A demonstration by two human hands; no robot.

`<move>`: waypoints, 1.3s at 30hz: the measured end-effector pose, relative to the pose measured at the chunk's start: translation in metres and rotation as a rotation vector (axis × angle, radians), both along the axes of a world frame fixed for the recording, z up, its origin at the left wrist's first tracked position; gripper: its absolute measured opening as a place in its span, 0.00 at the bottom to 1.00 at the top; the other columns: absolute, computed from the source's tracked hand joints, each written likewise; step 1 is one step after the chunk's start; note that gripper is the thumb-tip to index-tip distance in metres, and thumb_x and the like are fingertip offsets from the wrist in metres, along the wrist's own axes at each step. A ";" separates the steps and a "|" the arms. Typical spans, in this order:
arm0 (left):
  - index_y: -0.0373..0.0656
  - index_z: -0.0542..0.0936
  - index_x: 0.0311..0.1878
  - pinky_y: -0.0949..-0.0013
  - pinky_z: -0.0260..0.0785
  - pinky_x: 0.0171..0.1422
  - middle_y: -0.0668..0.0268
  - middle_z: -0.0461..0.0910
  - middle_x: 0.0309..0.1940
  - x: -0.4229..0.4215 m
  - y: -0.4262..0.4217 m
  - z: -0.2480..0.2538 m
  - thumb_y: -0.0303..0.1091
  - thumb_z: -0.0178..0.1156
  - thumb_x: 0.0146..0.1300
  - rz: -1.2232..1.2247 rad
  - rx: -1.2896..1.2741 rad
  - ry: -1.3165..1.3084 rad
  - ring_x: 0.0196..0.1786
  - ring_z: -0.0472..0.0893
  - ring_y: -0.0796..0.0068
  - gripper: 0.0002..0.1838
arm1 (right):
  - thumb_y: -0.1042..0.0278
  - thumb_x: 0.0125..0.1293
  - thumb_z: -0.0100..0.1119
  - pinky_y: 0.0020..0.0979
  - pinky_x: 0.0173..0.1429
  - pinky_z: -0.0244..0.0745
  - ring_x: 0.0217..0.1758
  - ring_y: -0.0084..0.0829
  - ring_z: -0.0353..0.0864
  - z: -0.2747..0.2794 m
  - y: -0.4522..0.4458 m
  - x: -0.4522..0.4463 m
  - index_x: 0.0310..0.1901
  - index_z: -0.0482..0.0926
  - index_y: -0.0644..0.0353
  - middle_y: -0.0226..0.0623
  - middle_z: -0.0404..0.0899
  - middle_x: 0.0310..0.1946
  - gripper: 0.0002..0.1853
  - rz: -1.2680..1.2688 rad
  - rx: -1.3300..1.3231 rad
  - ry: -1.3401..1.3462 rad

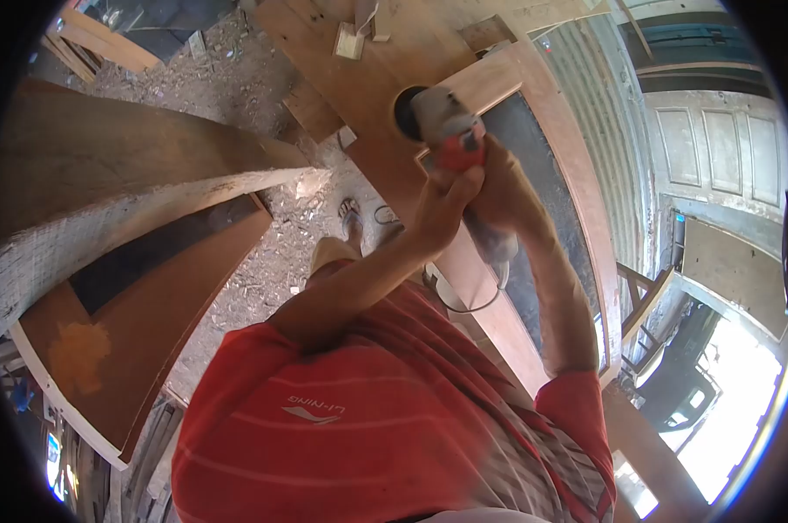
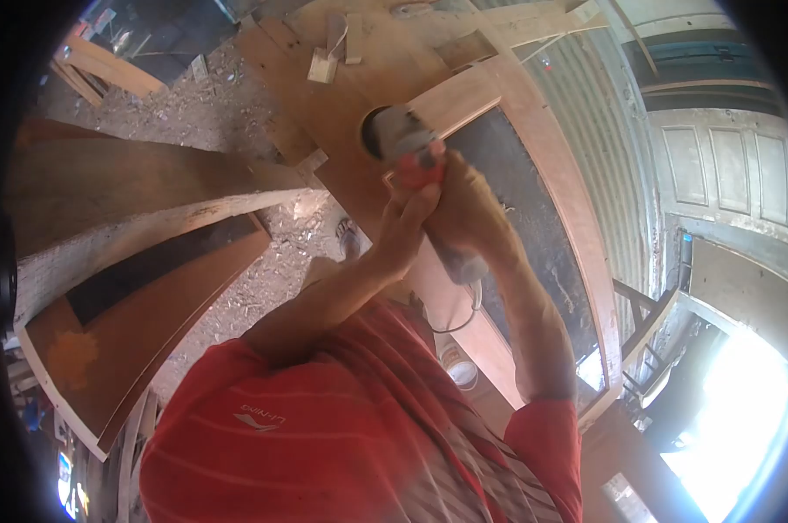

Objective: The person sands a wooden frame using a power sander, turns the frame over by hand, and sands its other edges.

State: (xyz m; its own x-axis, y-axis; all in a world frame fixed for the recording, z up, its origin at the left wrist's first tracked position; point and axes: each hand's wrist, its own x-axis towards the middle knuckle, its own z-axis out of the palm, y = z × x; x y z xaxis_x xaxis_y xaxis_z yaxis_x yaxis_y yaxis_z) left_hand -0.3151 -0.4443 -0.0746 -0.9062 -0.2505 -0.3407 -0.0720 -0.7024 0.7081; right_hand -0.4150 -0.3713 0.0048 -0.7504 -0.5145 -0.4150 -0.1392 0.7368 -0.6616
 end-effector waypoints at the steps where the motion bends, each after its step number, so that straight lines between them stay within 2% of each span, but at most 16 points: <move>1: 0.37 0.88 0.46 0.72 0.73 0.59 0.70 0.85 0.48 -0.013 -0.005 0.001 0.44 0.61 0.79 -0.019 0.040 -0.008 0.52 0.80 0.82 0.18 | 0.48 0.62 0.75 0.52 0.57 0.81 0.56 0.66 0.86 0.002 -0.002 -0.011 0.60 0.75 0.69 0.65 0.87 0.47 0.35 -0.065 -0.028 -0.034; 2: 0.37 0.88 0.47 0.73 0.73 0.58 0.71 0.86 0.47 -0.027 0.000 0.002 0.44 0.60 0.79 0.017 0.102 0.019 0.51 0.80 0.82 0.18 | 0.48 0.62 0.75 0.52 0.57 0.81 0.56 0.66 0.86 0.005 -0.002 -0.018 0.58 0.76 0.70 0.66 0.87 0.47 0.35 -0.128 -0.056 -0.067; 3: 0.37 0.88 0.47 0.73 0.74 0.57 0.71 0.86 0.46 -0.036 0.004 0.003 0.43 0.60 0.79 0.051 0.163 0.046 0.49 0.81 0.82 0.17 | 0.47 0.62 0.75 0.52 0.57 0.81 0.56 0.65 0.87 0.007 0.000 -0.019 0.57 0.77 0.71 0.65 0.87 0.47 0.35 -0.076 -0.062 -0.024; 9: 0.39 0.88 0.50 0.72 0.74 0.56 0.71 0.86 0.44 0.000 0.019 0.010 0.42 0.61 0.79 0.015 0.245 0.103 0.47 0.81 0.82 0.15 | 0.48 0.63 0.74 0.52 0.55 0.82 0.55 0.64 0.87 0.005 0.021 0.004 0.57 0.80 0.71 0.65 0.87 0.45 0.32 0.037 0.042 0.080; 12: 0.39 0.86 0.53 0.71 0.75 0.56 0.69 0.85 0.47 -0.036 0.019 -0.003 0.41 0.61 0.79 -0.014 0.154 0.125 0.50 0.82 0.82 0.15 | 0.50 0.65 0.72 0.53 0.54 0.82 0.54 0.63 0.88 0.002 0.027 -0.019 0.55 0.83 0.70 0.66 0.87 0.43 0.29 -0.037 -0.035 0.096; 15: 0.40 0.83 0.60 0.70 0.77 0.55 0.69 0.84 0.50 -0.090 0.019 0.007 0.44 0.60 0.79 -0.065 0.165 0.149 0.51 0.83 0.81 0.18 | 0.51 0.66 0.69 0.53 0.55 0.82 0.52 0.63 0.89 -0.005 0.033 -0.062 0.51 0.85 0.70 0.67 0.87 0.42 0.26 -0.103 -0.103 0.073; 18: 0.45 0.76 0.71 0.64 0.77 0.64 0.68 0.83 0.59 -0.135 0.005 0.000 0.45 0.57 0.81 -0.279 0.233 0.151 0.60 0.83 0.76 0.22 | 0.53 0.66 0.65 0.52 0.55 0.83 0.53 0.63 0.88 -0.017 0.033 -0.100 0.47 0.87 0.71 0.68 0.87 0.41 0.23 -0.204 -0.143 0.156; 22: 0.46 0.78 0.68 0.64 0.77 0.64 0.68 0.85 0.56 -0.171 -0.018 0.014 0.47 0.58 0.81 -0.426 0.188 0.116 0.57 0.85 0.74 0.21 | 0.56 0.65 0.62 0.52 0.55 0.83 0.54 0.63 0.88 -0.016 0.026 -0.128 0.44 0.87 0.71 0.68 0.87 0.41 0.22 -0.301 -0.040 0.191; 25: 0.45 0.78 0.69 0.63 0.76 0.65 0.67 0.85 0.58 -0.194 -0.014 0.012 0.49 0.59 0.80 -0.577 0.213 0.091 0.59 0.84 0.72 0.23 | 0.56 0.63 0.63 0.51 0.55 0.84 0.53 0.62 0.88 -0.023 0.034 -0.132 0.44 0.88 0.70 0.65 0.88 0.41 0.21 -0.467 -0.049 0.168; 27: 0.45 0.77 0.69 0.60 0.75 0.67 0.66 0.83 0.60 -0.200 0.002 0.000 0.51 0.59 0.79 -0.673 0.183 -0.036 0.63 0.82 0.72 0.25 | 0.57 0.62 0.63 0.50 0.55 0.84 0.52 0.61 0.89 -0.036 0.053 -0.126 0.43 0.88 0.71 0.65 0.88 0.40 0.21 -0.570 -0.073 0.131; 28: 0.46 0.77 0.69 0.60 0.74 0.68 0.66 0.83 0.61 -0.200 0.011 0.004 0.51 0.59 0.79 -0.735 0.169 -0.052 0.63 0.82 0.72 0.25 | 0.58 0.61 0.65 0.50 0.53 0.84 0.49 0.60 0.90 -0.007 0.056 -0.112 0.40 0.87 0.73 0.65 0.88 0.38 0.20 -0.658 -0.100 0.104; 29: 0.46 0.76 0.69 0.59 0.74 0.68 0.66 0.82 0.61 -0.200 0.019 0.007 0.52 0.59 0.79 -0.801 0.150 -0.065 0.64 0.81 0.72 0.25 | 0.59 0.60 0.66 0.50 0.49 0.84 0.47 0.59 0.91 -0.018 0.072 -0.109 0.37 0.87 0.74 0.65 0.87 0.36 0.19 -0.707 -0.067 0.100; 31: 0.46 0.76 0.69 0.59 0.73 0.69 0.66 0.81 0.61 -0.198 0.043 0.004 0.53 0.59 0.78 -0.935 0.172 -0.090 0.64 0.81 0.71 0.27 | 0.48 0.64 0.74 0.43 0.44 0.83 0.38 0.42 0.92 -0.029 0.100 -0.097 0.42 0.88 0.70 0.54 0.90 0.33 0.26 -0.764 -0.026 0.102; 32: 0.46 0.75 0.69 0.59 0.73 0.69 0.65 0.81 0.61 -0.196 0.057 0.001 0.53 0.59 0.78 -0.983 0.181 -0.091 0.64 0.80 0.70 0.27 | 0.48 0.65 0.73 0.42 0.43 0.83 0.36 0.38 0.91 -0.028 0.112 -0.088 0.42 0.88 0.70 0.52 0.89 0.31 0.26 -0.807 -0.021 0.144; 36: 0.45 0.74 0.71 0.59 0.72 0.70 0.64 0.81 0.61 -0.184 0.114 0.006 0.55 0.59 0.77 -1.126 0.209 -0.037 0.65 0.80 0.70 0.29 | 0.48 0.64 0.74 0.40 0.44 0.83 0.36 0.34 0.89 -0.033 0.167 -0.059 0.42 0.88 0.70 0.48 0.88 0.30 0.26 -1.021 0.003 0.109; 39: 0.46 0.73 0.72 0.58 0.71 0.72 0.64 0.80 0.61 -0.174 0.159 0.008 0.56 0.60 0.75 -1.261 0.203 0.008 0.66 0.79 0.70 0.31 | 0.57 0.61 0.66 0.49 0.46 0.84 0.44 0.58 0.92 -0.029 0.208 -0.035 0.40 0.86 0.80 0.69 0.86 0.34 0.24 -1.120 -0.014 0.134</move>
State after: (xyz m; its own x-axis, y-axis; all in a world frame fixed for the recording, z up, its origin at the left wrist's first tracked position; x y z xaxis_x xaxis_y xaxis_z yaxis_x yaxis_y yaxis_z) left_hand -0.4890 -0.2858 -0.0669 -0.4794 0.8367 -0.2647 -0.7610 -0.2461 0.6002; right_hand -0.4496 -0.1635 -0.0244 -0.8301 0.4728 -0.2956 0.5250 0.4840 -0.7000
